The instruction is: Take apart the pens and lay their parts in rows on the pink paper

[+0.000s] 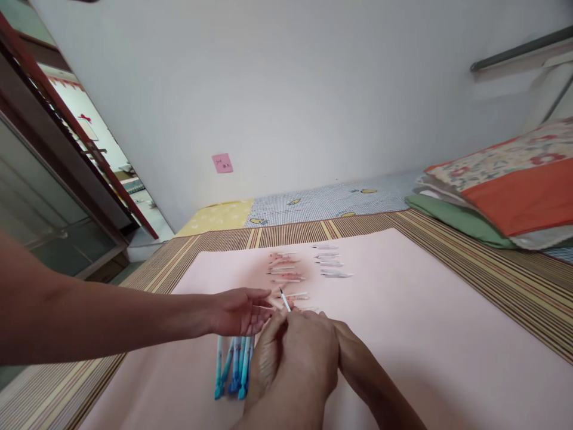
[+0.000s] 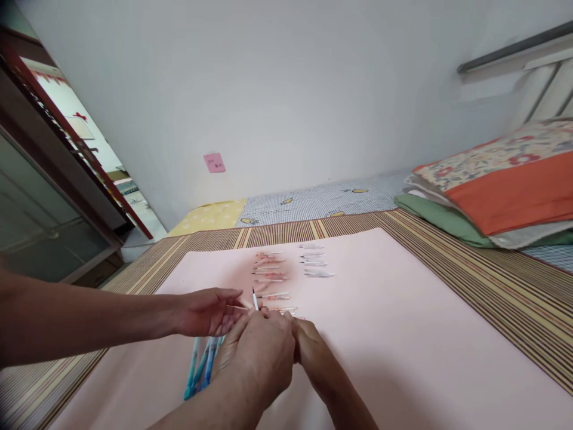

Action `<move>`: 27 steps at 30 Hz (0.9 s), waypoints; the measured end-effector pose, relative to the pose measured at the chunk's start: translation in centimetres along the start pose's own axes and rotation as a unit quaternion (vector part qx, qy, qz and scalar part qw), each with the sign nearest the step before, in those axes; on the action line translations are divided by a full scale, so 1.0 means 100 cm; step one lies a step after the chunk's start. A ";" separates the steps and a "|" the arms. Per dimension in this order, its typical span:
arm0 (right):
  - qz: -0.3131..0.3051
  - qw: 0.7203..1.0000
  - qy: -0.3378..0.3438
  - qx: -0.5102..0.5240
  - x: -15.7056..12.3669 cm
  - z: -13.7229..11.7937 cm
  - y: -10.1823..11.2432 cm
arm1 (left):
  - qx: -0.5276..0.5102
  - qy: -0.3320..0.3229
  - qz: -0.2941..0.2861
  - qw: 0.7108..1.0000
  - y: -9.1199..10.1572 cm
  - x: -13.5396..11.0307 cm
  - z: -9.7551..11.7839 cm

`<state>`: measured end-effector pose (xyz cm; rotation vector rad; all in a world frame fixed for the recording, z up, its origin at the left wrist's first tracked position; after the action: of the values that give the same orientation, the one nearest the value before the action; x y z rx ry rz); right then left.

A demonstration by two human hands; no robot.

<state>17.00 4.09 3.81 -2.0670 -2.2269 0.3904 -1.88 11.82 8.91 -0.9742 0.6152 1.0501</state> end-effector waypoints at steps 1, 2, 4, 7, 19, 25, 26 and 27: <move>-0.002 1.000 -0.001 0.000 0.000 -0.001 -0.001 | -0.007 0.005 -0.014 1.000 -0.003 0.000 0.001; -0.008 1.000 -0.001 0.001 0.000 -0.002 -0.002 | -0.012 0.011 -0.030 0.999 -0.007 -0.001 0.002; -0.024 1.000 -0.002 0.008 0.000 -0.003 -0.006 | -0.014 0.026 -0.050 0.998 -0.013 0.000 0.003; -0.050 0.998 -0.007 0.028 0.000 -0.001 -0.011 | -0.010 0.063 -0.043 0.997 -0.018 0.005 0.003; -0.023 0.998 -0.036 0.038 -0.001 0.006 -0.003 | -0.020 0.047 -0.028 0.998 -0.023 0.017 0.009; -0.016 0.995 -0.048 0.085 -0.004 0.009 -0.003 | -0.031 0.027 -0.022 0.999 -0.018 0.021 0.011; -0.031 0.994 -0.054 0.090 -0.004 0.011 -0.005 | -0.033 0.026 -0.021 0.999 -0.015 0.023 0.011; -0.050 0.993 -0.059 0.091 -0.003 0.013 -0.008 | -0.034 0.024 -0.020 0.999 -0.013 0.025 0.011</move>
<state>15.95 3.55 2.82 -1.8790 -2.2525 0.6944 0.27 13.70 7.86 -1.0710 0.6004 1.0194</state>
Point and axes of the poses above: each hand's wrist, its own x-axis towards the middle knuckle, its own y-axis out of the back of the hand, z = x × y, the point moved 6 cm from there along x, towards the middle knuckle, and after that the axes turned 4 degrees about -x, right-handed, at the moved point
